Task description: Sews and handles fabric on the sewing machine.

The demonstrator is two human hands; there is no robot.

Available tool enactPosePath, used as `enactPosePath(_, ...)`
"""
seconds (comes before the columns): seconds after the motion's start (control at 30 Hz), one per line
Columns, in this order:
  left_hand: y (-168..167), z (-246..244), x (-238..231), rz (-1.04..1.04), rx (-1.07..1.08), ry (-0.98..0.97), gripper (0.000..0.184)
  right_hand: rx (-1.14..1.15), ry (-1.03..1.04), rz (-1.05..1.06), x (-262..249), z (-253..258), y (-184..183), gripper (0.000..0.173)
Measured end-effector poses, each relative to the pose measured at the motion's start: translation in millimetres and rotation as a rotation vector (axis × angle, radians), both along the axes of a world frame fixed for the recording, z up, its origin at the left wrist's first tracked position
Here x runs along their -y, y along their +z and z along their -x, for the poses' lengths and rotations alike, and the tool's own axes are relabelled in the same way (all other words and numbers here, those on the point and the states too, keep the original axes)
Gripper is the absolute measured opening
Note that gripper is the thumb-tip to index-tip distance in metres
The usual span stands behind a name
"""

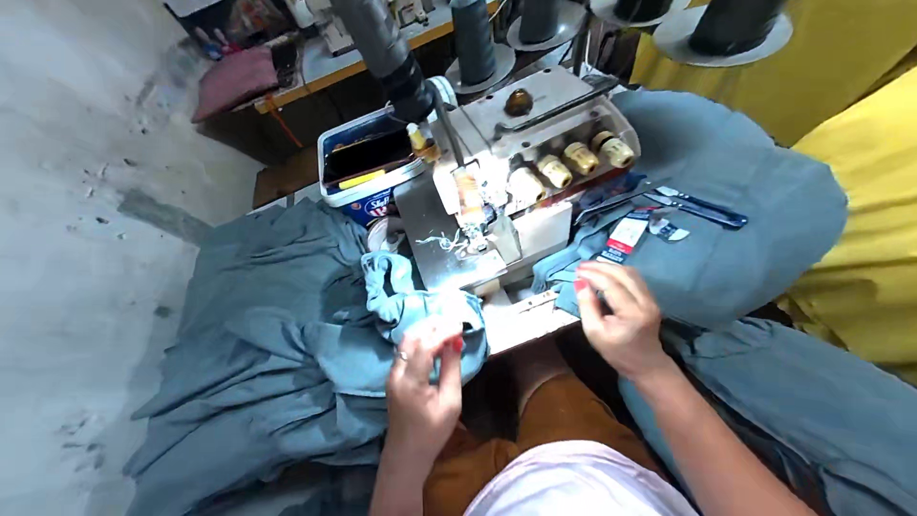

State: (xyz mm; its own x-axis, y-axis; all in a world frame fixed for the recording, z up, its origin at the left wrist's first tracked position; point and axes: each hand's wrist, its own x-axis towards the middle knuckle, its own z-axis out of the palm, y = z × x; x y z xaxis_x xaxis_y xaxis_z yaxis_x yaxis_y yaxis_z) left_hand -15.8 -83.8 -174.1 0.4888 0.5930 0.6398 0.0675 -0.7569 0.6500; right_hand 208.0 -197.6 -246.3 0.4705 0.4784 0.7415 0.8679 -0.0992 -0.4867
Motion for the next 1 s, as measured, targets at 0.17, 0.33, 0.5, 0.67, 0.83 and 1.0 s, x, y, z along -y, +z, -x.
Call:
enactPosePath(0.17,28,-45,-77,-0.014,-0.393,0.090,0.043,-0.029,0.203,0.022,-16,37,-21,0.023)
enactPosePath(0.33,17,-85,-142,0.063,-0.614,-0.060,0.026,0.003,0.217,0.101,-13,38,-50,0.022)
enactPosePath(0.5,13,-66,-152,0.114,-0.606,0.070,0.028,-0.004,0.217,0.091,-12,44,-50,0.023)
enactPosePath(0.67,12,-41,-97,0.328,-0.460,0.265,0.048,-0.383,0.255,0.127,-28,51,3,0.031)
enactPosePath(0.83,-5,-52,-42,0.470,-0.420,0.158,0.084,-0.932,0.453,0.359,-56,41,35,0.028)
enactPosePath(1.0,-36,-52,-52,0.353,-0.244,0.115,0.091,-1.130,0.472,0.479,-63,34,56,0.021)
